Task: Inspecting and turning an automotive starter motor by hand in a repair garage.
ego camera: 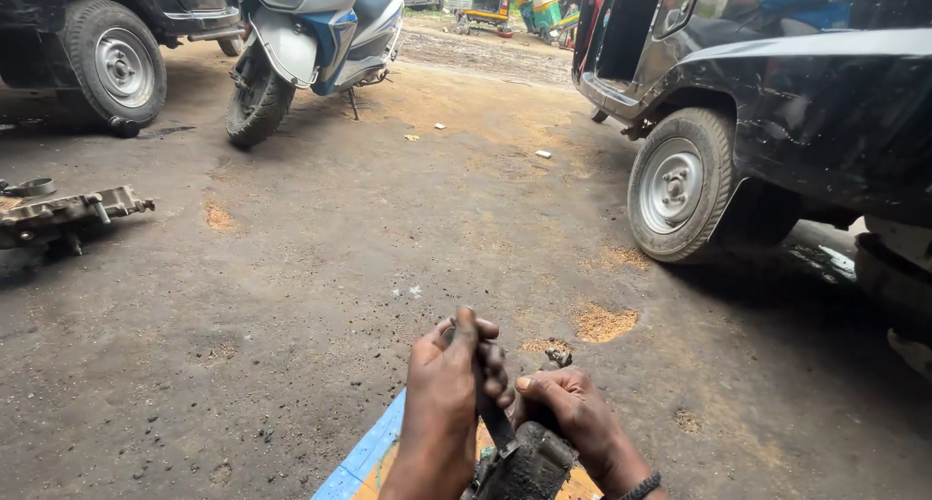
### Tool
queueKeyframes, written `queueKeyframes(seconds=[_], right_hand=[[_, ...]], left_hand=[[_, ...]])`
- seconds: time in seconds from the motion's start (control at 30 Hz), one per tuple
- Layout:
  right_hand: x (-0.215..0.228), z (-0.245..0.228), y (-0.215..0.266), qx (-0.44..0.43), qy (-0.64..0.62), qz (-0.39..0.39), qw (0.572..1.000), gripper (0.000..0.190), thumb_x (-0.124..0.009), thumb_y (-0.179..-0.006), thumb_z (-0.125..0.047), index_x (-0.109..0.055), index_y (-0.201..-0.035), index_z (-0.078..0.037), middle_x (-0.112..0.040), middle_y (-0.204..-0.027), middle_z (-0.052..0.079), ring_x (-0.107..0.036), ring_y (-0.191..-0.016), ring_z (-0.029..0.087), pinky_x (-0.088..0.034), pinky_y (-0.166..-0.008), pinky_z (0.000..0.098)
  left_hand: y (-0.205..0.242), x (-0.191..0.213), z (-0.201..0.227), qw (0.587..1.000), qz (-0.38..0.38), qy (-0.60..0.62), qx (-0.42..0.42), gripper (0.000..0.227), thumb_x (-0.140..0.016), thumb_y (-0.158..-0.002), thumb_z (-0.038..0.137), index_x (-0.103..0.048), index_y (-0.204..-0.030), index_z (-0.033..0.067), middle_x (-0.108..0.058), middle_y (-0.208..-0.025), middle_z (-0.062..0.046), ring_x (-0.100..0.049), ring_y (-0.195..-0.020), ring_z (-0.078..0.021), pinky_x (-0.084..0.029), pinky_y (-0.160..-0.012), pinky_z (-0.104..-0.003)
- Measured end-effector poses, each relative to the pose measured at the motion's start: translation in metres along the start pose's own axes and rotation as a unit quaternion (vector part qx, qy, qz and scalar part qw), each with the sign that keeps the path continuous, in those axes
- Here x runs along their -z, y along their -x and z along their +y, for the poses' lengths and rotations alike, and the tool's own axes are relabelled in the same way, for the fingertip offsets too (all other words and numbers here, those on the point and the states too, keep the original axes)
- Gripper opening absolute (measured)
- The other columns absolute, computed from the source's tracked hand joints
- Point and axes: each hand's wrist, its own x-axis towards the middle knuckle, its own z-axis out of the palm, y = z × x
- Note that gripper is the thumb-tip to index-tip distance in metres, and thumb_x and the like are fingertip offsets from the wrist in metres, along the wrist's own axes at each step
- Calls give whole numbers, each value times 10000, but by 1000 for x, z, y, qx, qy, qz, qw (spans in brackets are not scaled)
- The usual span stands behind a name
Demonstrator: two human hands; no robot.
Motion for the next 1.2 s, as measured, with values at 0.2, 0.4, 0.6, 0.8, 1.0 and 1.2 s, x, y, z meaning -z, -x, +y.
queueKeyframes(seconds=[0.2,0.4,0.6,0.8,1.0,1.2], right_hand=[[-3,-1,6,-10,47,24,999,412,-600,-964,-255,-693,-645,-10,-531,-543,10,-456,-504,101,-366,-488,287],[-9,-12,11,-26,-11,60,998,330,-505,-864,-172,-748,-721,0,-732,-713,55,-652,-667,134,-517,-633,288],[-7,11,10,27,-81,95,992,400,-459,-932,-213,-728,-771,36,-730,-730,109,-665,-665,175,-531,-637,319],[-28,-4,-2,39,-188,29,981,301,-512,-929,-139,-722,-838,56,-703,-736,111,-652,-645,176,-522,-635,319],[-39,10,-13,57,-143,-29,988,368,-518,-955,-147,-720,-744,76,-699,-675,87,-620,-583,153,-511,-573,302],[-59,-16,-11,100,-40,-78,991,441,-499,-950,-213,-684,-642,43,-686,-609,103,-623,-582,169,-498,-597,315]], left_hand=[[-15,-24,-2,992,80,88,29,539,-421,-1040,495,-561,-829,18,-347,-525,45,-311,-379,-73,-250,-339,-260],[-21,-37,-1,996,19,-31,80,574,-467,-1024,504,-505,-668,54,-328,-462,25,-326,-338,-106,-230,-320,-291],[-24,-34,-9,997,-23,-37,56,506,-556,-1029,426,-451,-670,85,-327,-470,34,-302,-336,-93,-208,-305,-288],[-23,-15,-12,998,47,7,45,446,-524,-1052,382,-445,-713,103,-338,-506,41,-283,-341,-76,-197,-297,-284],[-2,-11,0,980,176,-56,71,428,-492,-1053,361,-498,-737,73,-424,-529,-3,-363,-370,-114,-250,-321,-305],[16,2,12,945,304,-101,70,478,-454,-1049,424,-517,-735,69,-436,-571,11,-427,-439,-110,-339,-373,-320]])
